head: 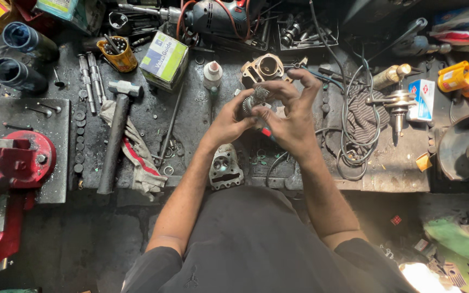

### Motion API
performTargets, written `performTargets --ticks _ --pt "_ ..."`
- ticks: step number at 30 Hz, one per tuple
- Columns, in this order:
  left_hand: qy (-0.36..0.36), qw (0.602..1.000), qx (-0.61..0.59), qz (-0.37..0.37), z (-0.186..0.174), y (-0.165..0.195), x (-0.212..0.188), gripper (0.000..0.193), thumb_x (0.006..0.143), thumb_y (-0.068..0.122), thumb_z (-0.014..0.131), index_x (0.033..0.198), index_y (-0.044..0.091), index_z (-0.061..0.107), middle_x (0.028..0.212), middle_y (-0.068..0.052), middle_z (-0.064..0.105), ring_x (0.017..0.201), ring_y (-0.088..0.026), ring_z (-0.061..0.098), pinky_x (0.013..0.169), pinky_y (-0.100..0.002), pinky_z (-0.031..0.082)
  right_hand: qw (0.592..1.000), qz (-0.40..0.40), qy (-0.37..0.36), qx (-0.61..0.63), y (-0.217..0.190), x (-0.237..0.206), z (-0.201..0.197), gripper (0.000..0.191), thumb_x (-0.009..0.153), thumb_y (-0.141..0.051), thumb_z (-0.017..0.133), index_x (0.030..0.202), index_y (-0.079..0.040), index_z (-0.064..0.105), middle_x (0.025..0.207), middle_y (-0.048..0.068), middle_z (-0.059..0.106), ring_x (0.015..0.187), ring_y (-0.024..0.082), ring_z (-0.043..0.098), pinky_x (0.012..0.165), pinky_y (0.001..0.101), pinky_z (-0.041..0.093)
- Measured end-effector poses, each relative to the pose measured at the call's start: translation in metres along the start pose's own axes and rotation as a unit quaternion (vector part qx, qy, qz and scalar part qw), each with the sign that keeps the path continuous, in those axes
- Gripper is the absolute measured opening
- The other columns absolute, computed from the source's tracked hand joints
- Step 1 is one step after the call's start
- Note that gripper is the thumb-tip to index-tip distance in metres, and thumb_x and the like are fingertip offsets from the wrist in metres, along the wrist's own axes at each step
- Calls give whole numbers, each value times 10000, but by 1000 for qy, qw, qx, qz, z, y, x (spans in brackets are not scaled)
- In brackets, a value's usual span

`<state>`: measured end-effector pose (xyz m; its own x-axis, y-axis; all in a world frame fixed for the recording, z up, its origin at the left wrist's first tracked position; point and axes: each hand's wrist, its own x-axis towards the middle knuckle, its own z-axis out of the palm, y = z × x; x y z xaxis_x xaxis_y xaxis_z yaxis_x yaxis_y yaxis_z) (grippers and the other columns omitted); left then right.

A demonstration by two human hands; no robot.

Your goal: The person holds a small engine cylinder head on the workbench and grinds its surface with a handheld die grinder, repositioning the head repeatedly. They then pick up a piston, handle and turn it, and finally lift and turn the cylinder head over in their hands.

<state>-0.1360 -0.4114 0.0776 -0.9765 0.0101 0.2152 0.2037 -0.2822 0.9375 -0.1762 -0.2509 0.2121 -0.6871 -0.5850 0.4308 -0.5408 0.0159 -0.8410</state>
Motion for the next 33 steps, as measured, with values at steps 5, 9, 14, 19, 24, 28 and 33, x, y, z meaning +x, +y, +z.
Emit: performTargets --ticks 5,9,14,19,24,28,33 --pt "-8 999 -34 0 0 -3 0 631 1002 -31 671 1555 12 371 1245 -63 637 1091 -117 636 942 -298 584 999 -2 11 -46 -3 1 5 780 924 88 822 1375 -89 211 1284 183 672 1150 223 717 1009 323 609" --pt "-28 998 -56 -8 -4 2 -2 652 977 -34 663 1552 11 361 1292 -56 612 1143 -119 628 976 -307 587 999 -9 23 -23 1 -1 8 769 931 126 804 1373 -93 214 1254 174 673 1158 236 729 1034 340 615" --pt "26 999 26 8 0 9 -4 632 903 -67 722 1482 1 477 1237 -75 658 1093 -120 640 934 -304 578 999 -5 24 35 5 -4 10 740 932 168 776 1341 -100 221 1253 180 660 1187 238 709 1067 363 612" --pt "83 992 86 40 11 19 -4 507 857 -41 799 1312 1 580 1154 -80 712 1044 -122 690 909 -303 603 998 0 36 50 4 -6 13 699 939 188 738 1280 -109 205 1257 197 645 1202 247 695 1091 373 602" --pt "156 980 121 37 24 24 -3 468 812 25 851 1200 6 589 1039 -80 729 955 -111 696 811 -289 612 997 8 36 62 2 -6 13 660 958 181 716 1241 -118 200 1270 213 650 1171 247 716 1044 360 623" --pt "240 954 169 59 36 17 1 441 808 81 875 1122 17 573 995 -69 715 909 -123 695 770 -278 595 998 -7 32 61 0 -5 13 654 960 192 700 1237 -122 198 1285 231 652 1204 256 706 1059 361 603" --pt "275 937 185 108 44 5 5 447 838 96 886 1127 27 551 1035 -87 652 934 -147 657 806 -286 576 996 -1 32 84 0 -5 13 621 970 203 658 1227 -125 196 1325 248 627 1226 264 691 1047 354 614"
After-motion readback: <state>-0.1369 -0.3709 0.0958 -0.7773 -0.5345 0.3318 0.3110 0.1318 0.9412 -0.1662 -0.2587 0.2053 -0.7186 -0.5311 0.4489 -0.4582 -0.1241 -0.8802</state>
